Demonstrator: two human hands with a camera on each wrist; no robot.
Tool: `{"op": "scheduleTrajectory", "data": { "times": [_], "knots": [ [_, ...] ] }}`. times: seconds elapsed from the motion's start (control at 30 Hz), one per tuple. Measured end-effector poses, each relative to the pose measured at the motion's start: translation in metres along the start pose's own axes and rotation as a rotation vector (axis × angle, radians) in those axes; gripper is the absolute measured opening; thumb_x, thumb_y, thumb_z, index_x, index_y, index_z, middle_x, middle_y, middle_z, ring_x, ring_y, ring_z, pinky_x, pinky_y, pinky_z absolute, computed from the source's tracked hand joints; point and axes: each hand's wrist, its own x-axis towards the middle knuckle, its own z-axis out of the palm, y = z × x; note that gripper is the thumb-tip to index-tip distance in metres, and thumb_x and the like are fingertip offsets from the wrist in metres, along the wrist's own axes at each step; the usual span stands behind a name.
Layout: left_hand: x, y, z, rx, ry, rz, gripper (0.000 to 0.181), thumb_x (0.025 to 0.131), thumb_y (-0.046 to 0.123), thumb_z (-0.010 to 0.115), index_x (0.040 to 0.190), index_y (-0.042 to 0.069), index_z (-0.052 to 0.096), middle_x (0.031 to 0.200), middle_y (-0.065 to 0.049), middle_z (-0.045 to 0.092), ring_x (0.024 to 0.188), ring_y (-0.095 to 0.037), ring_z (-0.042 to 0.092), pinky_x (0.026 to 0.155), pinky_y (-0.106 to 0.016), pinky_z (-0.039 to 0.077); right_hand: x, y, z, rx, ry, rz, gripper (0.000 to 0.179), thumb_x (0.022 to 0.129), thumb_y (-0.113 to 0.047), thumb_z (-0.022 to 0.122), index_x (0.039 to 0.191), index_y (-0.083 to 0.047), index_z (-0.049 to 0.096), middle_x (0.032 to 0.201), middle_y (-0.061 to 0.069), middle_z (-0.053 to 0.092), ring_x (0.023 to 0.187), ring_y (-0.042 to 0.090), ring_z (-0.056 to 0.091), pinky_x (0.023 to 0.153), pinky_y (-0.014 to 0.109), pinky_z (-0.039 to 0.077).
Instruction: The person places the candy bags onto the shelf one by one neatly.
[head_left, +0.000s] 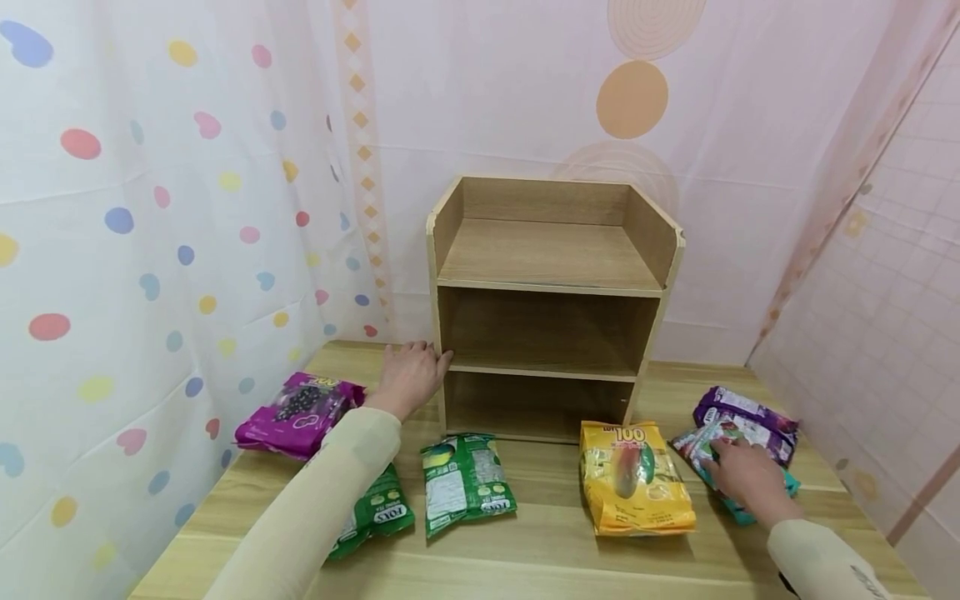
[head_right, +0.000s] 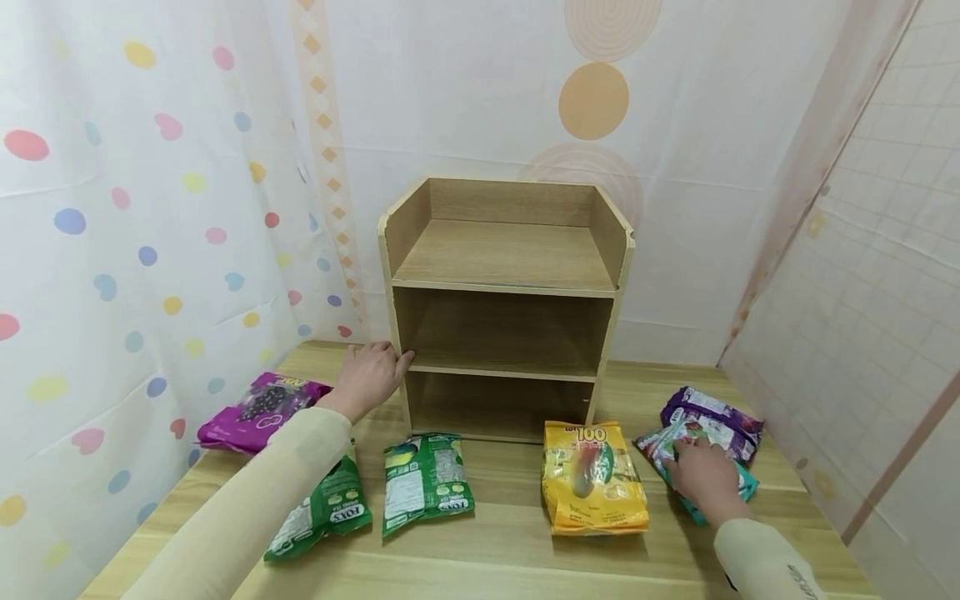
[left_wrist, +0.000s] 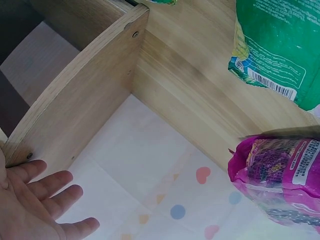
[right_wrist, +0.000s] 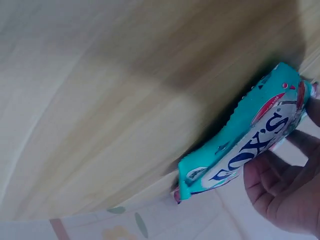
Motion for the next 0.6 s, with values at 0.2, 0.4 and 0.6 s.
{"op": "scheduleTrajectory", "data": {
  "times": [0.2,0.4,0.6],
  "knots": [
    [0.001,-0.001,0.000,-0.005,0.002,0.000,0.056,0.108,0.042,0.034,0.127,0.000,0.066,0.132,-0.017,0.061,0.126,-0.037,0.052,0.108,-0.066,0.027,-0.003,0.010,0.005,0.009,0.059,-0.147,0.045,0.095,-0.025,0.062,0.128,0.007,0.061,0.123,0.036,0.057,0.113,0.058,0.050,0.097,0.066,0.037],
    [0.001,-0.001,0.001,-0.005,0.003,-0.001,0.056,0.108,0.042,0.033,0.125,0.000,0.067,0.130,-0.017,0.062,0.125,-0.036,0.053,0.108,-0.065,0.028,-0.007,0.020,0.010,0.061,0.102,-0.209,0.041,0.092,-0.017,0.065,0.128,0.002,0.063,0.127,0.035,0.056,0.116,0.066,0.043,0.091,0.072,0.037],
    [0.000,-0.001,0.000,-0.001,-0.002,-0.003,0.056,0.108,0.042,0.034,0.125,0.000,0.067,0.129,-0.017,0.062,0.124,-0.037,0.053,0.108,-0.065,0.028,-0.008,0.026,0.007,0.104,0.098,-0.285,0.036,0.087,-0.012,0.070,0.122,-0.001,0.069,0.129,0.031,0.057,0.113,0.062,0.049,0.089,0.068,0.042]
  ]
}}
